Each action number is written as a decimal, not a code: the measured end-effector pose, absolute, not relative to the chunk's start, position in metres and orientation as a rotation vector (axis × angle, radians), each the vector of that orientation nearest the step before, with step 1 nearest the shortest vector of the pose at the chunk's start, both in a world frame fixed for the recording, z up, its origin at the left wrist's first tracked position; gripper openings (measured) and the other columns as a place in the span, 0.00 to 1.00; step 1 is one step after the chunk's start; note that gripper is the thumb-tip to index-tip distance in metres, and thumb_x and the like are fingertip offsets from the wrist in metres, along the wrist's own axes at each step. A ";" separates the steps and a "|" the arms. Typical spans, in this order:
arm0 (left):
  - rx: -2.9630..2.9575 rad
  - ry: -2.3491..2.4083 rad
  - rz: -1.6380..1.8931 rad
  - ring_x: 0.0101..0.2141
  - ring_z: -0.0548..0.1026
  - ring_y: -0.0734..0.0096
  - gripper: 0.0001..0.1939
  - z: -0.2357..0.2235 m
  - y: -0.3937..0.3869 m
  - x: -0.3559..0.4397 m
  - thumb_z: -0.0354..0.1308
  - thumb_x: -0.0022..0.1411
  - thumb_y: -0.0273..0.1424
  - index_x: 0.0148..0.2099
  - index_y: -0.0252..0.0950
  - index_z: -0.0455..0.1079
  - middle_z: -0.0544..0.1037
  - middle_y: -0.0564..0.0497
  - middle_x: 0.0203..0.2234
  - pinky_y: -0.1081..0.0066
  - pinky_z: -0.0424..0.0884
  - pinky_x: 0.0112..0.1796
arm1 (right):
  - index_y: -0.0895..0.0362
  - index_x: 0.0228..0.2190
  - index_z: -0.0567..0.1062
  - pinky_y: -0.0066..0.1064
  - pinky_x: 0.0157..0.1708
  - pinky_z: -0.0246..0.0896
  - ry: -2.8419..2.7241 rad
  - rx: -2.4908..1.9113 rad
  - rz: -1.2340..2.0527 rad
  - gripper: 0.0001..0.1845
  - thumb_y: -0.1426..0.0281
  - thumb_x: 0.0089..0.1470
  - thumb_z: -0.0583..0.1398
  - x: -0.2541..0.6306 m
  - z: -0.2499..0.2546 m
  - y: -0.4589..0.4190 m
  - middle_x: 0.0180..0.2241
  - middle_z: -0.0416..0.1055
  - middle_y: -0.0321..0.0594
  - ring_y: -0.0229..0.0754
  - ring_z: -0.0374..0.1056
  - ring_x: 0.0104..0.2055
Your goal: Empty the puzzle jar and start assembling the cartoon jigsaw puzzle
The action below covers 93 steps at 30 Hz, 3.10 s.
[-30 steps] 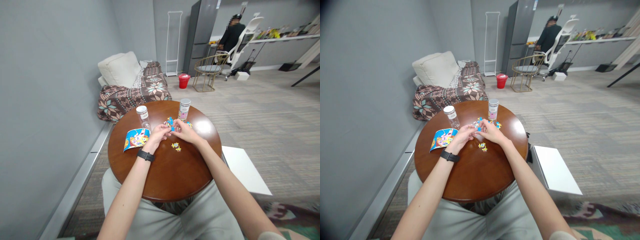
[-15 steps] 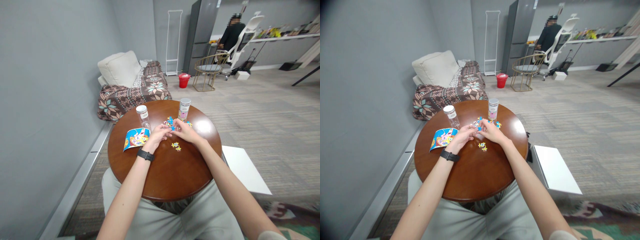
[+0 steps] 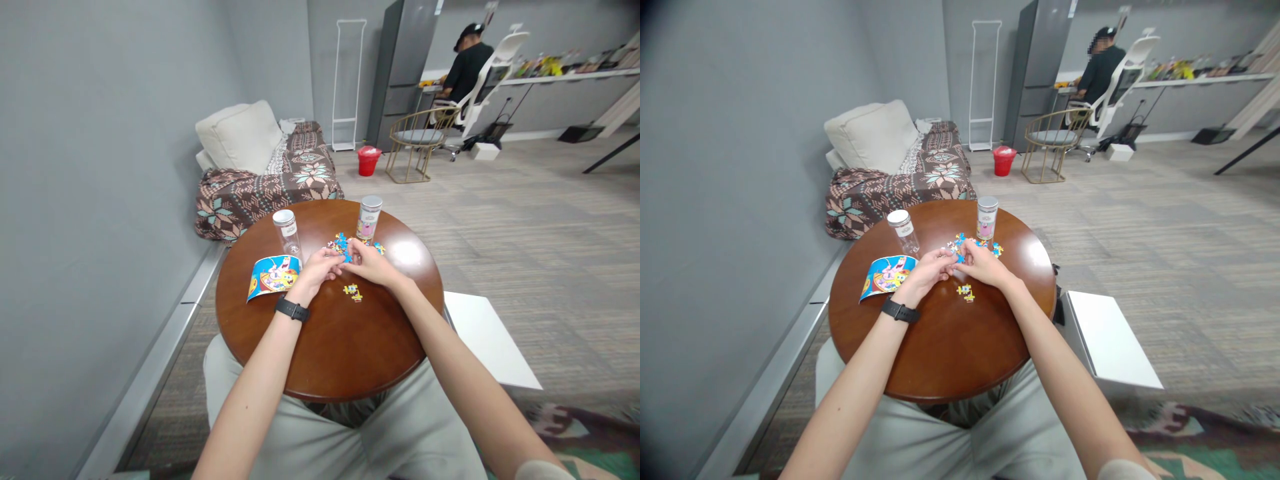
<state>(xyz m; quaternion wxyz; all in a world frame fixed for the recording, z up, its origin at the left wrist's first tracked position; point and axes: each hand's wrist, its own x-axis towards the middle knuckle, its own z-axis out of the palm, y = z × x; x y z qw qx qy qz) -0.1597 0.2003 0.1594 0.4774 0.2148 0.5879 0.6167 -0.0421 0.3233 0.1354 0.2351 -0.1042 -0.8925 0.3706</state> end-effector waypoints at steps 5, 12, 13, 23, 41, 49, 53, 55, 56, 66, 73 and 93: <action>0.546 1.438 1.509 0.17 0.68 0.82 0.14 0.158 0.200 -0.160 0.68 0.50 0.27 0.32 0.35 0.63 0.72 0.56 0.17 0.81 0.57 0.19 | 0.53 0.28 0.59 0.28 0.24 0.50 -2.462 -0.283 0.982 0.16 0.58 0.53 0.61 -0.042 0.135 0.323 0.20 0.59 0.29 0.36 0.57 0.22; 0.539 1.445 1.529 0.17 0.68 0.82 0.12 0.157 0.200 -0.161 0.66 0.52 0.25 0.33 0.34 0.64 0.72 0.56 0.18 0.81 0.57 0.18 | 0.54 0.29 0.61 0.27 0.23 0.51 -2.472 -0.248 0.961 0.15 0.58 0.54 0.60 -0.042 0.137 0.324 0.21 0.60 0.29 0.35 0.57 0.22; 0.536 1.447 1.530 0.17 0.68 0.82 0.11 0.156 0.200 -0.161 0.65 0.53 0.25 0.33 0.34 0.64 0.72 0.56 0.18 0.81 0.57 0.18 | 0.54 0.29 0.62 0.27 0.24 0.51 -2.474 -0.244 0.959 0.15 0.58 0.54 0.60 -0.042 0.138 0.324 0.21 0.60 0.29 0.35 0.57 0.22; 0.552 1.422 1.547 0.18 0.68 0.81 0.12 0.156 0.200 -0.161 0.67 0.50 0.25 0.32 0.34 0.64 0.70 0.57 0.16 0.81 0.58 0.19 | 0.54 0.29 0.62 0.27 0.24 0.51 -2.480 -0.285 0.977 0.17 0.56 0.54 0.60 -0.042 0.137 0.323 0.21 0.60 0.30 0.36 0.57 0.23; 0.529 1.429 1.551 0.18 0.69 0.82 0.11 0.159 0.201 -0.160 0.66 0.51 0.24 0.32 0.34 0.65 0.71 0.56 0.18 0.81 0.57 0.19 | 0.55 0.23 0.64 0.27 0.24 0.47 -2.538 -0.290 0.939 0.22 0.51 0.56 0.56 -0.042 0.138 0.325 0.19 0.61 0.32 0.35 0.55 0.23; 0.539 1.419 1.559 0.19 0.69 0.81 0.10 0.161 0.199 -0.159 0.65 0.52 0.24 0.32 0.34 0.65 0.72 0.55 0.19 0.81 0.57 0.19 | 0.55 0.25 0.65 0.27 0.25 0.49 -2.541 -0.323 0.961 0.21 0.51 0.55 0.57 -0.042 0.139 0.325 0.21 0.63 0.32 0.36 0.57 0.24; 0.543 1.405 1.578 0.19 0.69 0.82 0.10 0.161 0.198 -0.160 0.65 0.52 0.23 0.32 0.34 0.65 0.71 0.55 0.19 0.81 0.58 0.19 | 0.55 0.24 0.64 0.27 0.26 0.50 -2.528 -0.323 0.985 0.21 0.51 0.55 0.57 -0.042 0.138 0.324 0.21 0.63 0.32 0.36 0.58 0.24; 0.532 1.411 1.586 0.19 0.69 0.82 0.09 0.161 0.198 -0.160 0.64 0.52 0.22 0.33 0.33 0.65 0.71 0.56 0.18 0.81 0.58 0.19 | 0.55 0.24 0.65 0.27 0.26 0.50 -2.531 -0.315 1.001 0.21 0.51 0.55 0.57 -0.042 0.138 0.325 0.21 0.63 0.33 0.36 0.58 0.24; 0.525 1.416 1.591 0.19 0.69 0.82 0.09 0.161 0.198 -0.160 0.64 0.52 0.22 0.33 0.33 0.65 0.71 0.56 0.18 0.81 0.58 0.19 | 0.56 0.25 0.66 0.27 0.26 0.50 -2.533 -0.312 1.007 0.21 0.51 0.55 0.57 -0.042 0.139 0.325 0.21 0.64 0.33 0.36 0.58 0.24; 0.484 1.433 1.629 0.18 0.69 0.82 0.11 0.162 0.199 -0.162 0.65 0.51 0.23 0.32 0.34 0.65 0.70 0.57 0.19 0.81 0.57 0.18 | 0.56 0.29 0.72 0.27 0.28 0.52 -2.552 -0.258 0.964 0.16 0.58 0.59 0.55 -0.040 0.138 0.327 0.20 0.65 0.32 0.36 0.60 0.24; 0.490 1.423 1.625 0.18 0.69 0.83 0.10 0.159 0.200 -0.163 0.65 0.52 0.24 0.32 0.33 0.65 0.70 0.57 0.21 0.81 0.56 0.18 | 0.56 0.36 0.74 0.28 0.27 0.53 -2.543 -0.323 0.972 0.14 0.60 0.59 0.54 -0.040 0.138 0.326 0.19 0.67 0.32 0.38 0.62 0.23; 0.528 1.422 1.507 0.20 0.74 0.79 0.15 0.165 0.196 -0.160 0.69 0.48 0.25 0.31 0.35 0.63 0.73 0.56 0.20 0.81 0.56 0.20 | 0.55 0.34 0.69 0.28 0.28 0.56 -2.431 -0.376 1.052 0.14 0.59 0.61 0.52 -0.038 0.145 0.323 0.19 0.67 0.31 0.37 0.63 0.22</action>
